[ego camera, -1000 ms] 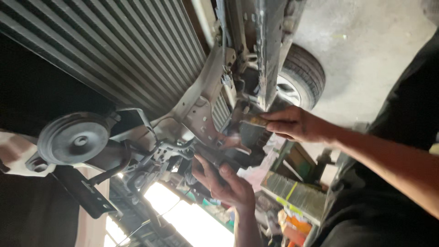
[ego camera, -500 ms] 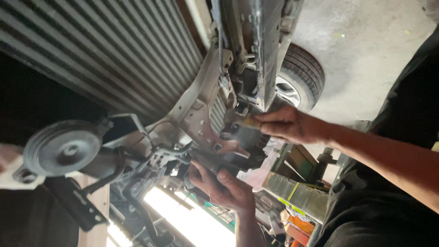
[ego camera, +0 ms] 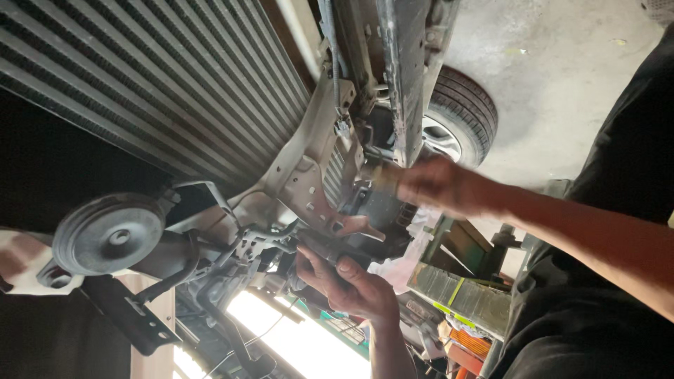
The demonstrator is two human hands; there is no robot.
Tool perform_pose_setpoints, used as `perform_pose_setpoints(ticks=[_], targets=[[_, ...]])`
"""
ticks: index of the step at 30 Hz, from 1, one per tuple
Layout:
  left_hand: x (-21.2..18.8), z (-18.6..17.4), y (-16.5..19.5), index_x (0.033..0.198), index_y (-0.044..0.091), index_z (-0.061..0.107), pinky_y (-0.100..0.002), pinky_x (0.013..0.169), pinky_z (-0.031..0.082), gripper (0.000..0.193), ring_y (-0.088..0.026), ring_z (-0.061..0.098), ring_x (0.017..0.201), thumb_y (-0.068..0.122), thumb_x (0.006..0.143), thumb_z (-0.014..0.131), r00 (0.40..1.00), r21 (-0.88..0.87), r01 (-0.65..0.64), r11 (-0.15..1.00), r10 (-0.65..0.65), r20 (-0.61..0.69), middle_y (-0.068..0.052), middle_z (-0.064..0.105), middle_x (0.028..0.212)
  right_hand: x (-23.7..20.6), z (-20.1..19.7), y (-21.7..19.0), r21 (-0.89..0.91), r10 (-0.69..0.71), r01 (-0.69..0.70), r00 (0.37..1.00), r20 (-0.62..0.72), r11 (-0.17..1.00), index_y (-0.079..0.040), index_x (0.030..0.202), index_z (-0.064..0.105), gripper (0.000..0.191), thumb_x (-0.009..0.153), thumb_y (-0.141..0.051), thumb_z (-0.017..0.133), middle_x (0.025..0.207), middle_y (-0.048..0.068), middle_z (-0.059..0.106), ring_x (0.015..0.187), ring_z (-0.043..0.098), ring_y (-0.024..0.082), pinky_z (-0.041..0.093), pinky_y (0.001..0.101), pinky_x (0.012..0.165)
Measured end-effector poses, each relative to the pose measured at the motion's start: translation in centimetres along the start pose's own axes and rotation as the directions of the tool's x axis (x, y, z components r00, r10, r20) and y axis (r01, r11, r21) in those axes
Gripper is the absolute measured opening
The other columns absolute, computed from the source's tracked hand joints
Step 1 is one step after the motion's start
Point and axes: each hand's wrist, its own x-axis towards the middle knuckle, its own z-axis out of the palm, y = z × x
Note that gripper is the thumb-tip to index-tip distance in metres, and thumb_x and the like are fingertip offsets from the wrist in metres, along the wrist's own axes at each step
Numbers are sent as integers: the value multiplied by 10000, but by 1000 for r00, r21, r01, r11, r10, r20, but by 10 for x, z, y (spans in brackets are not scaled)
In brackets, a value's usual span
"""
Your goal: The person uses a hammer and a metal block to repeatedly strike a metal bracket on the underside of a car. The person holds the block against the bracket and taps it with the hammer, then repositions the block and continues striking.
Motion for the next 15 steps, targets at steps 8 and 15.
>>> perform_pose_setpoints(ticks=[8, 15], targets=[[1, -5, -4, 1536, -21, 467, -397, 895, 562, 667, -328, 620, 1210, 511, 1139, 404, 998, 0, -57, 998, 57, -2, -237, 516, 1409, -6, -6, -22, 158, 107, -109, 994, 24, 981, -134, 1526, 589, 532, 1033, -335, 582, 1004, 226, 664, 677, 575, 182, 530, 360, 637], [3, -7, -2, 1512, -32, 462, -407, 899, 573, 653, -379, 632, 1217, 490, 1119, 438, 1000, -129, -1, 992, -1, -13, -279, 492, 1441, -10, -17, -60, 54, 111, -105, 988, -103, 993, -210, 1498, 576, 528, 997, -370, 538, 787, 45, 603, 559, 539, 136, 528, 325, 574]])
